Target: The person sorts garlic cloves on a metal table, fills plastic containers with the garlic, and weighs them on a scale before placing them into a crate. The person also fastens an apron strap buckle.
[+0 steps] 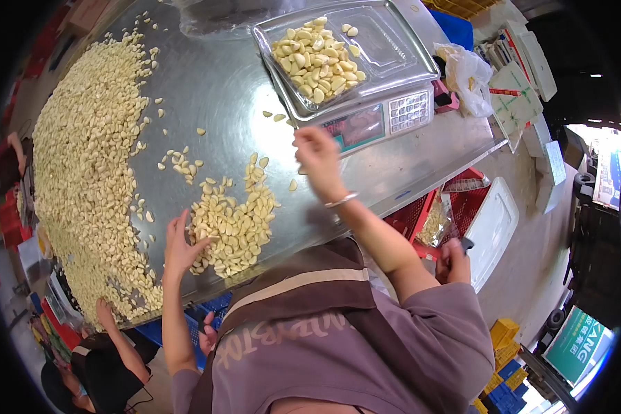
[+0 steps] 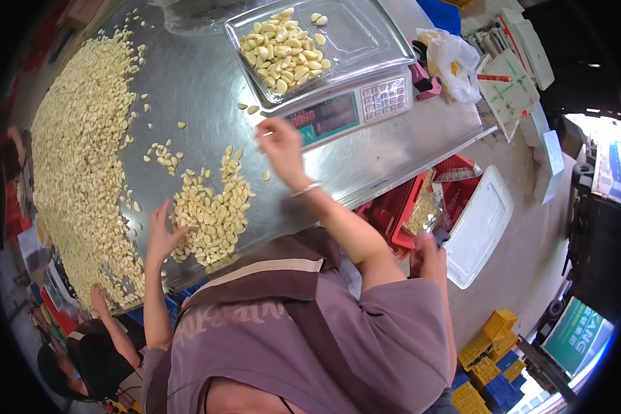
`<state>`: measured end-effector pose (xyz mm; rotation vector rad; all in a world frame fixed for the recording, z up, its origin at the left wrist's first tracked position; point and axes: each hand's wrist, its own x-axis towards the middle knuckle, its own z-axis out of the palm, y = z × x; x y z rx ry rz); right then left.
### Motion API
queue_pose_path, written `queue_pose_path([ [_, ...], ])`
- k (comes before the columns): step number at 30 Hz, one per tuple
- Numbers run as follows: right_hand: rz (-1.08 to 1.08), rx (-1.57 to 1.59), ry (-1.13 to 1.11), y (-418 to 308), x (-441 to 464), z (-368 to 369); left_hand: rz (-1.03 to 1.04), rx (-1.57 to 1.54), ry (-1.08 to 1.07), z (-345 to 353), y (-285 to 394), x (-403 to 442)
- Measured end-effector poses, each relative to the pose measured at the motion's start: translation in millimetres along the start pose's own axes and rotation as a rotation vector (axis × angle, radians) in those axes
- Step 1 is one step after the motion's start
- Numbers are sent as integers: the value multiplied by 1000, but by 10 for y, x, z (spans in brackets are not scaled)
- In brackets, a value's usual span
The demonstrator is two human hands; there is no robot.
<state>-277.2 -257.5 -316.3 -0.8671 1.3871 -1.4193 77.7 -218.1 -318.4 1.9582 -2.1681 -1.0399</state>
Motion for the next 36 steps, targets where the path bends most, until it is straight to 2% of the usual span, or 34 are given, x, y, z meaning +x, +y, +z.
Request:
queue_pose_path([
  [1, 76, -178, -214, -33, -52, 245, -10, 6, -33, 18, 8, -53],
  [3, -138, -451, -655, 49, -102, 694, -10, 47, -57, 63, 66, -123],
  [6, -282, -1280, -855, 232, -248, 1096, -15, 119, -6, 260, 111, -103],
  [12, -8, -820, -810, 892, -369, 1313, 32, -160, 71, 409, 120, 129],
  [15, 393, -394, -784, 816, -271, 1414, -114, -405, -26, 367, 166, 275],
  [16, 449, -340, -733, 844, -271, 1452, -95, -477, -25, 348, 140, 295],
  [19, 1079, 350, -605, 708, -169, 1521, -26, -697, -31, 305, 132, 346],
  [20, 1142, 381, -597, 579, -122, 1500, -5, -749, -83, 249, 142, 337],
  [22, 1201, 465, -709, 575, -8, 1441, 34, -853, -188, -109, 377, 233],
  [24, 1223, 470, -814, 529, 111, 1406, 69, -686, -183, -446, 637, 98],
  [28, 1229, 487, -810, 353, 270, 1342, 101, -266, -61, -832, 799, -108],
  [32, 1202, 467, -852, 256, 378, 1217, 98, -466, 18, -1008, 687, -343],
  [34, 1167, 528, -792, 259, 409, 1165, 64, -614, -7, -996, 478, -455],
  [36, 1120, 567, -686, 191, 370, 1132, 28, -620, -36, -941, 410, -592],
])
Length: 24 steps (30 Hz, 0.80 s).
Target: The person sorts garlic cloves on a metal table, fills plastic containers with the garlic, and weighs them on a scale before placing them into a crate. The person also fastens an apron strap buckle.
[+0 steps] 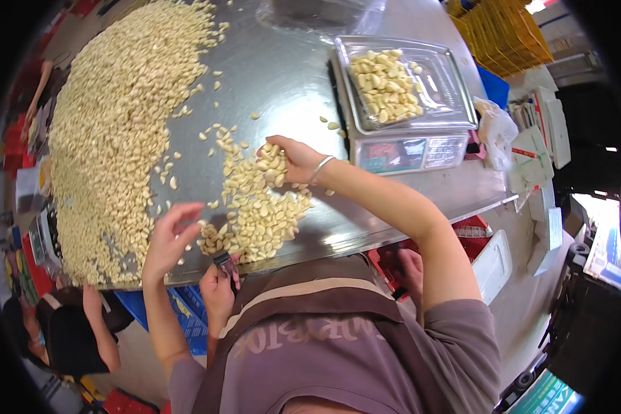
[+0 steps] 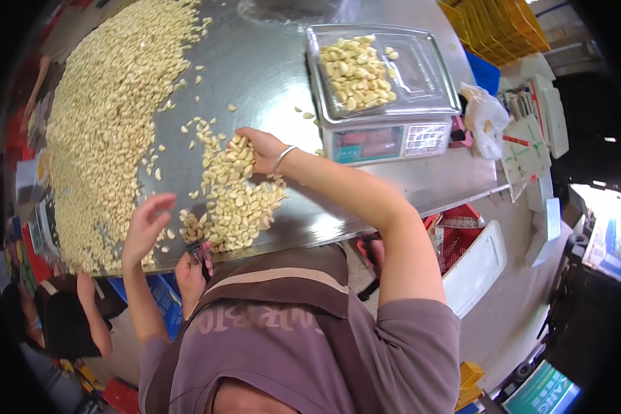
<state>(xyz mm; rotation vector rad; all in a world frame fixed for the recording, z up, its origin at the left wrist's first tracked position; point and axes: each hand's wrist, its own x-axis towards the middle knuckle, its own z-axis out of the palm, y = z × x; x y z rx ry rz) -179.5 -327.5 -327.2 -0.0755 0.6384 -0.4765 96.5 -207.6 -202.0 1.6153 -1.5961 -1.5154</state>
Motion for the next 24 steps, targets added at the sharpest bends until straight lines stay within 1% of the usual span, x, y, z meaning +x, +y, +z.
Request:
queue_pose_path([
  [3, 14, 63, 87, -12, -140, 143, -32, 24, -1, 107, 32, -150],
  [5, -5, 77, -5, -27, -144, 91, -43, 23, -12, 160, 61, -211],
  [7, -29, 78, -90, -132, -306, 239, -59, -4, -47, 197, 70, -246],
  [8, -73, 82, -73, -219, -395, 287, -77, -17, -68, 216, 94, -255],
  [10, -151, 130, -158, -468, -588, 262, -53, 42, -98, 232, 107, -280],
  [12, -312, 73, -122, -768, -829, 241, -38, 65, -111, 259, 92, -300],
  [13, -444, -8, -59, -924, -984, 250, -32, 57, -109, 294, 62, -302],
  [15, -585, -59, -180, -1315, -1145, -26, -24, 46, -102, 346, 27, -315],
  [17, -843, -338, 124, -1533, -1381, -35, -23, 71, -139, 408, 72, -325],
  [20, -1171, -1307, 717, -1682, -1401, -268, -7, 59, -168, 495, 89, -296],
  [21, -1211, -1519, 731, -1675, -1386, -341, -7, 44, -175, 527, 80, -303],
  [23, -1263, -1947, 732, -1627, -1323, -501, 31, 110, -159, 552, 87, -283],
  [24, -1245, -2018, 718, -1623, -1309, -534, 40, 140, -150, 566, 86, -282],
])
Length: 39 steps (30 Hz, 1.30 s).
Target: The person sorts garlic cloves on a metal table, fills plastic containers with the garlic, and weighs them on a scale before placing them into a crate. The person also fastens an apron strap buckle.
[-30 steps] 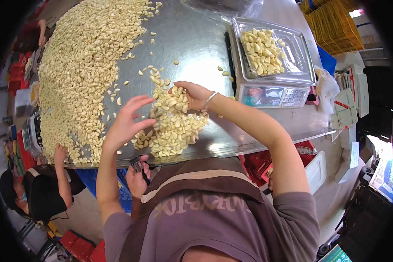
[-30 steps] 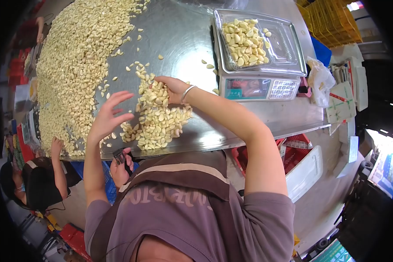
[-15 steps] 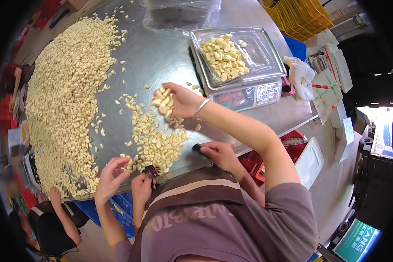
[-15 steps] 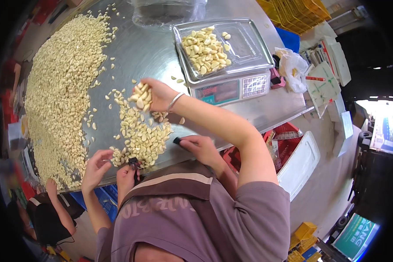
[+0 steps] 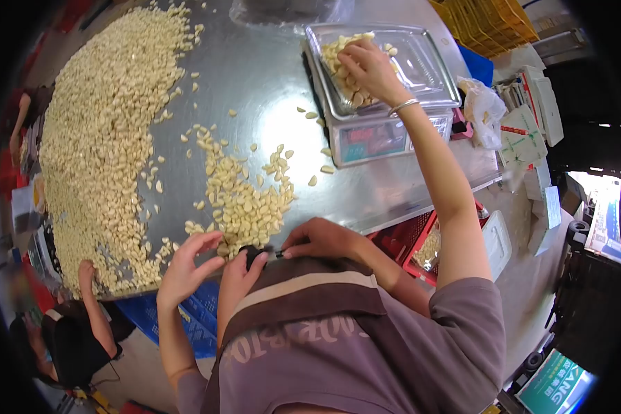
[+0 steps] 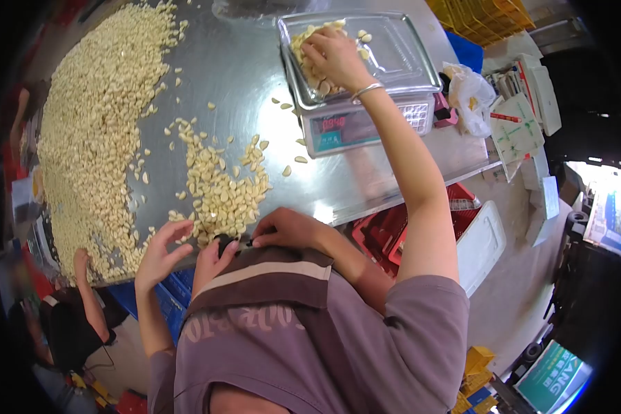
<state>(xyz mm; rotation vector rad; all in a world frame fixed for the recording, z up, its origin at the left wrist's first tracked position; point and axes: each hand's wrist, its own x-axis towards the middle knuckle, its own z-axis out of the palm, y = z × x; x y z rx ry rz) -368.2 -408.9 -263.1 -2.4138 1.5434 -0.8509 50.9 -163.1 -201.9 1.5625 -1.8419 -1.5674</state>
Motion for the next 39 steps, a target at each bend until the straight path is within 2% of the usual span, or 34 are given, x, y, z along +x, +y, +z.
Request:
queue_pose_path([
  [3, -78, -97, 87, -176, -80, -80, 13, -22, 30, 10, 34, -41],
  [9, -100, 67, 95, -557, -301, -301, -26, -59, 61, -19, -58, -161],
  [10, -31, 125, 51, -614, -356, -305, -24, -61, 66, -11, -59, -157],
  [13, -36, 111, -36, -696, -459, -279, -24, -86, 56, 37, -70, -141],
  [14, 35, 216, -64, -755, -510, -279, -26, -101, 39, 52, -66, -133],
  [17, -82, 172, -102, -868, -617, -254, 3, -83, 24, 155, -132, -99],
  [22, -5, 275, -189, -1134, -765, -231, 65, 5, -17, 236, -139, -43],
  [25, -25, 507, -329, -1291, -860, -141, 208, 88, -13, 308, -86, 29],
  [27, 25, 653, -701, -1613, -948, -144, 285, 238, -85, 387, 14, 129],
  [29, -158, 677, -966, -1874, -1059, 36, 323, 320, -127, 435, 95, 217],
  [31, -48, 664, -1184, -2084, -1113, 164, 324, 339, -141, 428, 143, 273],
  [32, 9, 655, -1291, -2125, -1129, 199, 288, 253, -101, 404, 148, 260],
  [34, -11, 696, -1320, -2057, -1101, 255, 214, 77, -17, 332, 127, 224],
  [37, 7, 738, -1317, -2055, -1167, 330, 240, 81, 37, 247, 33, 158],
  [39, -1, 698, -1354, -2117, -1183, 339, 256, 107, -9, 263, 14, 130],
])
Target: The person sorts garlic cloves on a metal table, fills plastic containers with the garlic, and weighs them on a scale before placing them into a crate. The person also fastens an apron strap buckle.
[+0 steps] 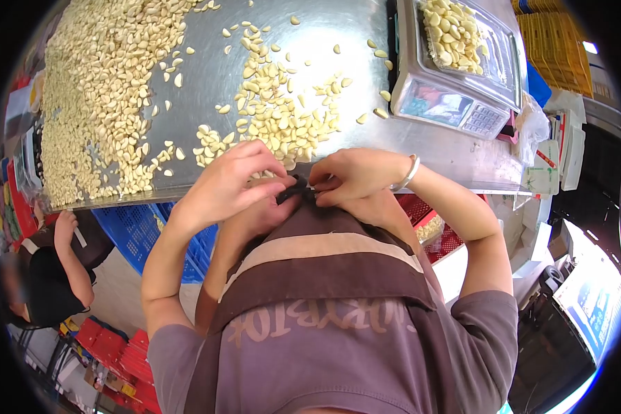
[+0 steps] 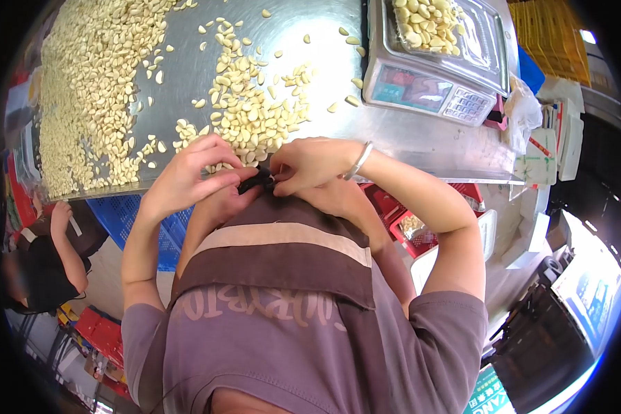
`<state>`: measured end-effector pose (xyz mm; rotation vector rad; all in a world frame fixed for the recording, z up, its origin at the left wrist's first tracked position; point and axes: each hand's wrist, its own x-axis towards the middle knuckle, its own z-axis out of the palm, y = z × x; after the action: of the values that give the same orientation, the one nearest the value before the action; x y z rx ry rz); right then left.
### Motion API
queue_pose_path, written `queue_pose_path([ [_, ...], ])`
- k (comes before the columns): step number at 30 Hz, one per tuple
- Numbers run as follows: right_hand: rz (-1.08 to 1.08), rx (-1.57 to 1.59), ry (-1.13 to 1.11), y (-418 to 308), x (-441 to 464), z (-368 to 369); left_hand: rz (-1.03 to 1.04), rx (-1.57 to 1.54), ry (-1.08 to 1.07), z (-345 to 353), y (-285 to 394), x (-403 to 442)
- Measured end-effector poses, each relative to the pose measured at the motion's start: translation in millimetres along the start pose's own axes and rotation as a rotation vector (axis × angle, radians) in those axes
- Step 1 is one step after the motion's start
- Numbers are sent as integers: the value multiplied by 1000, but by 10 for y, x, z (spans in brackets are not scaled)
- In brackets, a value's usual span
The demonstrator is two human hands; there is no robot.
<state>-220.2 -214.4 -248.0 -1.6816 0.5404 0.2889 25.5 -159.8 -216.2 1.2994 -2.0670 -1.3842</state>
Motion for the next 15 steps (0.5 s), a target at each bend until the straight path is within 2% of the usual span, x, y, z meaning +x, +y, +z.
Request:
queue_pose_path([
  [2, 54, -97, -83, -123, 74, -25, -13, -22, -44, 56, -14, -12],
  [5, 60, -157, -210, -95, 180, -30, 122, 138, 28, 178, -93, -11],
  [8, -40, -61, -90, -7, 164, 17, 63, 311, -77, 221, 65, 33],
  [11, 13, 35, -191, -75, 177, -92, 91, 349, -133, 193, 52, 66],
  [14, 27, 122, 33, -110, 65, -37, 87, 214, -304, 104, -51, 150],
  [15, 47, 102, -33, -75, 118, -33, 96, 224, -348, 110, -91, 182],
])
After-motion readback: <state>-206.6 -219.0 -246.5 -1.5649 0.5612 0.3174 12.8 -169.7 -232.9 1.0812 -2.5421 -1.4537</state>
